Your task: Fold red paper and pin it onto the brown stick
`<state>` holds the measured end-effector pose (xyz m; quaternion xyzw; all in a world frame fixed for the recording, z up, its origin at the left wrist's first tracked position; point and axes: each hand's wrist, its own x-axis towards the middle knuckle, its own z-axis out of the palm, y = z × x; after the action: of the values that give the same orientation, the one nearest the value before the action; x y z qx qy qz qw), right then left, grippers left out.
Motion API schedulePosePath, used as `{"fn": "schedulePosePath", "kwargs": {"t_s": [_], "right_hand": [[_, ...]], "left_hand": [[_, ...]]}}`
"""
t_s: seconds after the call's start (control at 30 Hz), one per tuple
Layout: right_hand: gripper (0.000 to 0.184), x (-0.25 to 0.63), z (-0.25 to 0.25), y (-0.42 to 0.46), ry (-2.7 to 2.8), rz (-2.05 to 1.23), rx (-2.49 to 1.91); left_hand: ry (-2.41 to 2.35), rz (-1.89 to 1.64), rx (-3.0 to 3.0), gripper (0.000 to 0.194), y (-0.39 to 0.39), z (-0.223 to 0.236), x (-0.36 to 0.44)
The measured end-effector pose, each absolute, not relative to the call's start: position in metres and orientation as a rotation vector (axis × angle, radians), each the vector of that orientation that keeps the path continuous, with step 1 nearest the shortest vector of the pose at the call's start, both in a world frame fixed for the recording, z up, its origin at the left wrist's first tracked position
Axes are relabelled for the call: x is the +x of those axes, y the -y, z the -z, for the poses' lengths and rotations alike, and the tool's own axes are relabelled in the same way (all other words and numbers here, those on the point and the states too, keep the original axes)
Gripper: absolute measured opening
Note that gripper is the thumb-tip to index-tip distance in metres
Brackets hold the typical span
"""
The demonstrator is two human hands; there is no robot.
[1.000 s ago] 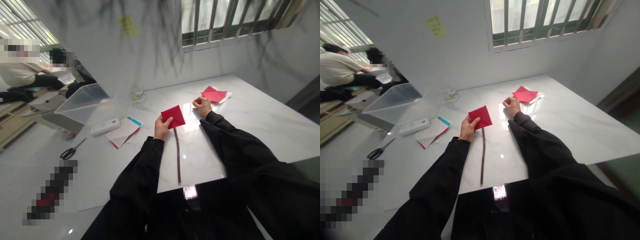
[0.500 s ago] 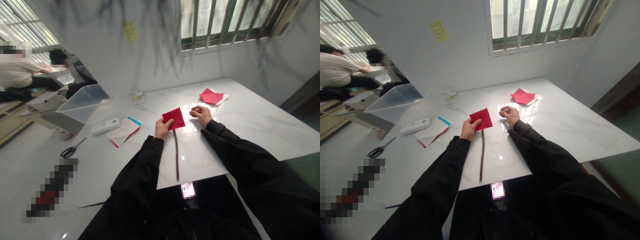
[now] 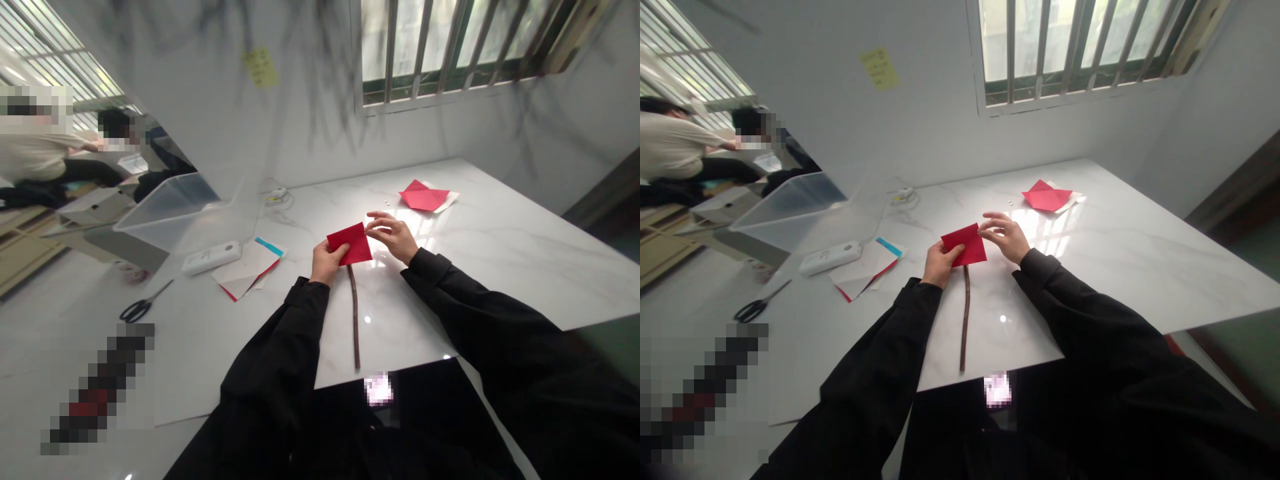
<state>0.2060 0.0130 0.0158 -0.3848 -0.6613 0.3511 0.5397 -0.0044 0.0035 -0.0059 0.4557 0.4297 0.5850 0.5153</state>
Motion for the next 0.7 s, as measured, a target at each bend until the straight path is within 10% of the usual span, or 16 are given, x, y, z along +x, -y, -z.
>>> {"fn": "schedulePosePath", "kwargs": {"t_s": [0.7], "right_hand": [[0.009, 0.197, 0.009, -0.017, 1.846, -0.537, -0.943]], "left_hand": [[-0.949, -1.331, 1.114, 0.054, 0.001, 0.003, 0.001]]}}
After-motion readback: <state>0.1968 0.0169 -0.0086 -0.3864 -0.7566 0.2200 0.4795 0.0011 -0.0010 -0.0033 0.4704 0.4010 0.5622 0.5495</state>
